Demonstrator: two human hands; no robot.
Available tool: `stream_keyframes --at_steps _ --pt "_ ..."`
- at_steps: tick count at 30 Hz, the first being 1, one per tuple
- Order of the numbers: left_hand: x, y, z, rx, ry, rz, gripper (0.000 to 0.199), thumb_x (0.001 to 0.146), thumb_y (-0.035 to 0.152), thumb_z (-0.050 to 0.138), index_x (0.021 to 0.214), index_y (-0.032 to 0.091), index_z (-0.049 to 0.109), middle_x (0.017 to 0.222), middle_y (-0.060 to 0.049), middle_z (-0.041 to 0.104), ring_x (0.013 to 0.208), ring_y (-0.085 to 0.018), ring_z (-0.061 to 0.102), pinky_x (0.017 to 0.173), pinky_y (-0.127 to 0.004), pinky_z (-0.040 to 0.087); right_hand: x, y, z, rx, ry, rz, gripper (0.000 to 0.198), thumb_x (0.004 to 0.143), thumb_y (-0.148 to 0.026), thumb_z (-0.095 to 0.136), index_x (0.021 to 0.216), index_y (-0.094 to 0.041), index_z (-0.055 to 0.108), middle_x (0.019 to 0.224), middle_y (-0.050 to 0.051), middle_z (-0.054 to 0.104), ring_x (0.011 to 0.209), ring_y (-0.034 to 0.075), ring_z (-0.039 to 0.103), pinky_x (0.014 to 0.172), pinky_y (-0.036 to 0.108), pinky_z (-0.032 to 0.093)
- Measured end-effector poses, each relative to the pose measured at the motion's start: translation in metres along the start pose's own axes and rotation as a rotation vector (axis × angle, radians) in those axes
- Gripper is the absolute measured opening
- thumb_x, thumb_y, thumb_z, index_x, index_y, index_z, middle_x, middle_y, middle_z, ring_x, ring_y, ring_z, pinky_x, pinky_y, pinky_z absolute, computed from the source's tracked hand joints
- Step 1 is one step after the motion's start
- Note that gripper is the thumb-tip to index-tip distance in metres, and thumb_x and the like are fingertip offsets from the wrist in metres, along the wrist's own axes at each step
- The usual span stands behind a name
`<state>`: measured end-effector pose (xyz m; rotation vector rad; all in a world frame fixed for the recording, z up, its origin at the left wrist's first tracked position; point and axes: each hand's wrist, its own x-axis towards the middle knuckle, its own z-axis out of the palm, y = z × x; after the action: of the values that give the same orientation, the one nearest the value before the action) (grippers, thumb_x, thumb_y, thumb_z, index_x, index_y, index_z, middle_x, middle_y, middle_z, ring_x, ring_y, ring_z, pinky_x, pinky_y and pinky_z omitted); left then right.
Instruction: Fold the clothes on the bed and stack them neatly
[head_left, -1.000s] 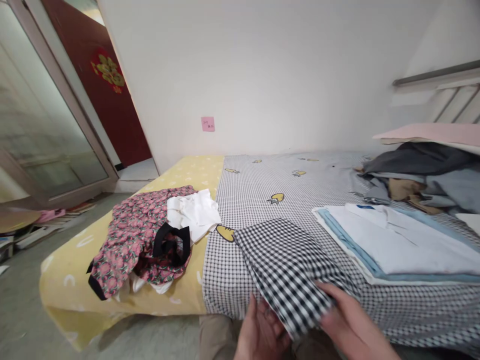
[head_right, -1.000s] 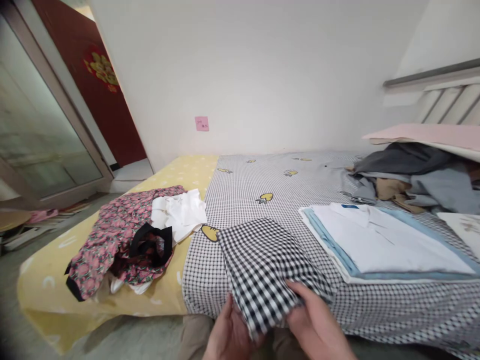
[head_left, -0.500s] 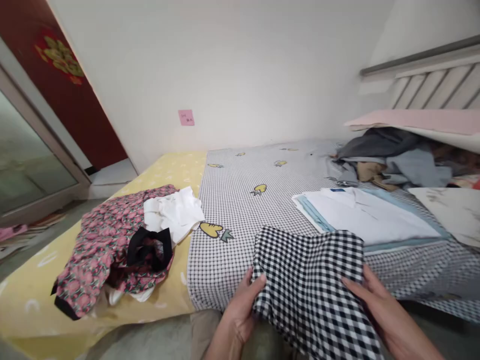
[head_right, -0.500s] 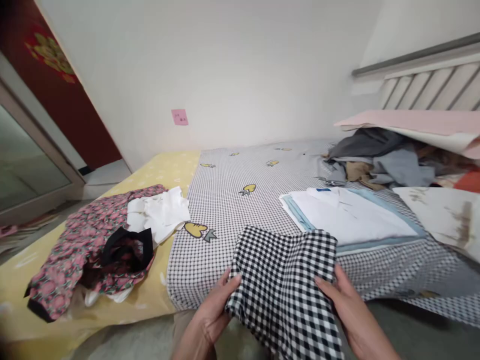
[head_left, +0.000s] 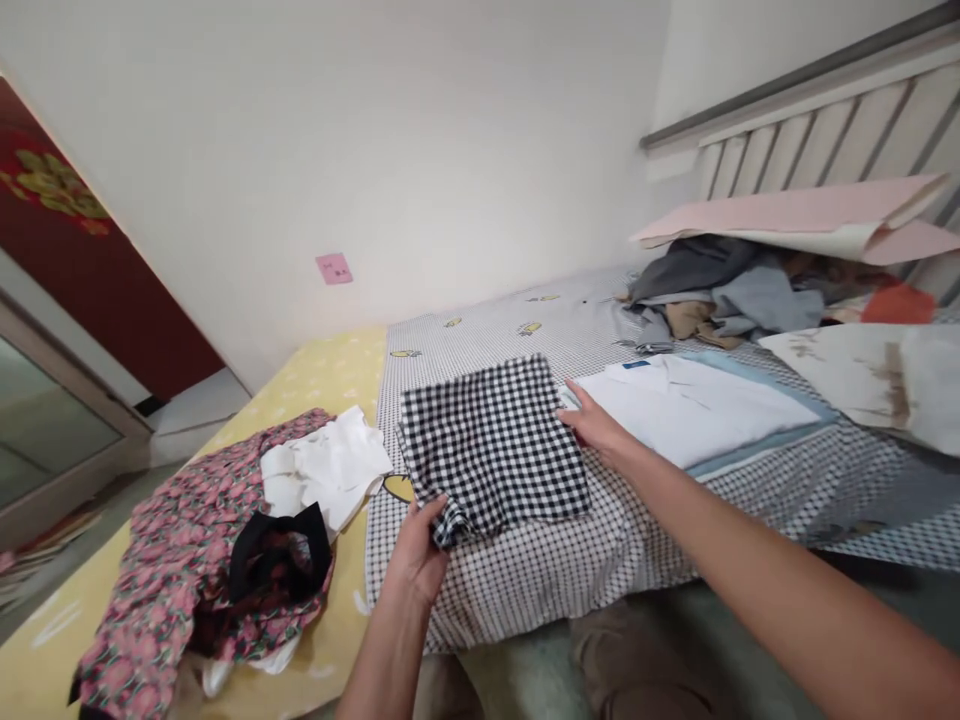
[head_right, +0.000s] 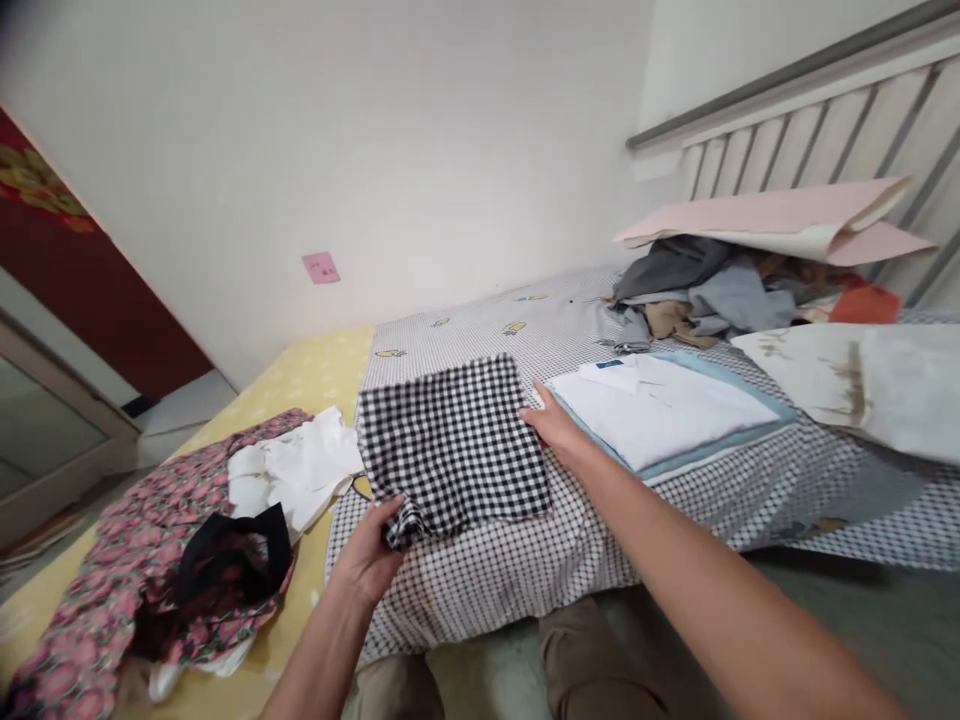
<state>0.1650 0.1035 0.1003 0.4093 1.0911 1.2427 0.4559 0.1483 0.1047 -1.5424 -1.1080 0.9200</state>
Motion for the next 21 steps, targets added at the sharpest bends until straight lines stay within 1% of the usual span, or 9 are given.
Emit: stream_keyframes --at_steps 1,3,7,10,13,15,17,19,21 --pt "0.008 -0.004 -0.009 0.007 0.046 -0.087 0.019 0.087 0.006 0.060 0.103 0.015 0.065 0.076 -0.001 0.073 0.067 -0.015 0.071 0.079 -0.036 0.064 0.006 0.013 0.004 -0.088 0.026 0.066 0.076 0.095 -0.036 0.046 0.164 -0.026 0.016 0.111 0.010 0.077 0.088 0.026 0.075 0.083 0.045 0.060" --pt "0.020 -0.009 -0.027 0.008 0.028 -0.198 0.011 0.095 0.017 0.056 0.103 0.014 0.064 0.076 -0.004 0.074 0.068 -0.017 0.072 0.077 -0.040 0.065 0.011 0.038 0.010 -0.200 0.043 0.107 0.068 0.097 -0.040 0.040 0.162 -0.024 0.028 0.122 0.012 0.074 0.100 0.027 0.073 0.091 0.047 0.057" --pt "0.030 -0.006 -0.052 -0.016 -0.205 -0.269 0.027 0.100 0.038 0.053 0.114 0.018 0.064 0.094 -0.007 0.078 0.084 -0.023 0.076 0.082 -0.046 0.065 0.001 0.063 0.019 -0.273 0.009 0.037 0.058 0.097 -0.049 0.041 0.147 -0.023 0.055 0.152 0.010 0.055 0.139 0.032 0.051 0.115 0.048 0.040" --pt "0.031 -0.001 -0.051 0.018 -0.239 -0.291 0.033 0.099 0.044 0.053 0.116 0.017 0.063 0.099 -0.009 0.077 0.087 -0.024 0.076 0.083 -0.048 0.064 -0.008 0.065 0.023 -0.311 -0.050 0.013 0.063 0.094 -0.054 0.047 0.150 -0.025 0.052 0.157 0.007 0.049 0.143 0.033 0.047 0.116 0.050 0.039" --pt "0.030 0.000 -0.038 0.161 -0.123 -0.261 0.020 0.098 0.034 0.058 0.106 0.016 0.060 0.087 -0.007 0.075 0.073 -0.019 0.074 0.065 -0.033 0.063 -0.012 0.064 0.025 -0.326 -0.117 -0.037 0.072 0.086 -0.044 0.060 0.154 -0.027 0.045 0.160 0.006 0.046 0.143 0.032 0.046 0.115 0.048 0.041" --pt "0.031 -0.001 -0.029 0.253 -0.016 -0.214 0.011 0.097 0.028 0.059 0.097 0.017 0.055 0.072 -0.002 0.069 0.056 -0.013 0.068 0.044 -0.018 0.049 -0.012 0.062 0.023 -0.276 -0.130 -0.076 0.070 0.084 -0.036 0.060 0.152 -0.026 0.049 0.157 0.005 0.050 0.142 0.028 0.049 0.115 0.044 0.042" --pt "0.030 -0.003 -0.024 0.285 0.031 -0.179 0.013 0.097 0.027 0.059 0.091 0.019 0.051 0.065 0.003 0.063 0.043 -0.008 0.058 0.035 -0.013 0.034 -0.010 0.058 0.017 -0.244 -0.115 -0.113 0.065 0.086 -0.035 0.056 0.150 -0.025 0.051 0.155 0.006 0.052 0.138 0.026 0.053 0.112 0.041 0.044" --pt "0.027 -0.005 -0.027 0.301 0.028 -0.171 0.015 0.095 0.029 0.061 0.090 0.019 0.051 0.064 0.005 0.061 0.039 -0.006 0.054 0.033 -0.012 0.030 -0.008 0.054 0.007 -0.376 -0.114 -0.147 0.061 0.087 -0.032 0.055 0.147 -0.025 0.054 0.151 0.007 0.056 0.135 0.027 0.055 0.112 0.042 0.045" --pt "0.022 -0.008 -0.036 0.341 0.029 -0.167 0.017 0.092 0.030 0.065 0.096 0.021 0.052 0.066 0.005 0.063 0.039 -0.009 0.058 0.032 -0.013 0.029 -0.008 0.047 -0.003 -0.688 -0.115 -0.124 0.056 0.085 -0.029 0.057 0.141 -0.027 0.061 0.142 0.010 0.063 0.129 0.033 0.059 0.110 0.051 0.045"
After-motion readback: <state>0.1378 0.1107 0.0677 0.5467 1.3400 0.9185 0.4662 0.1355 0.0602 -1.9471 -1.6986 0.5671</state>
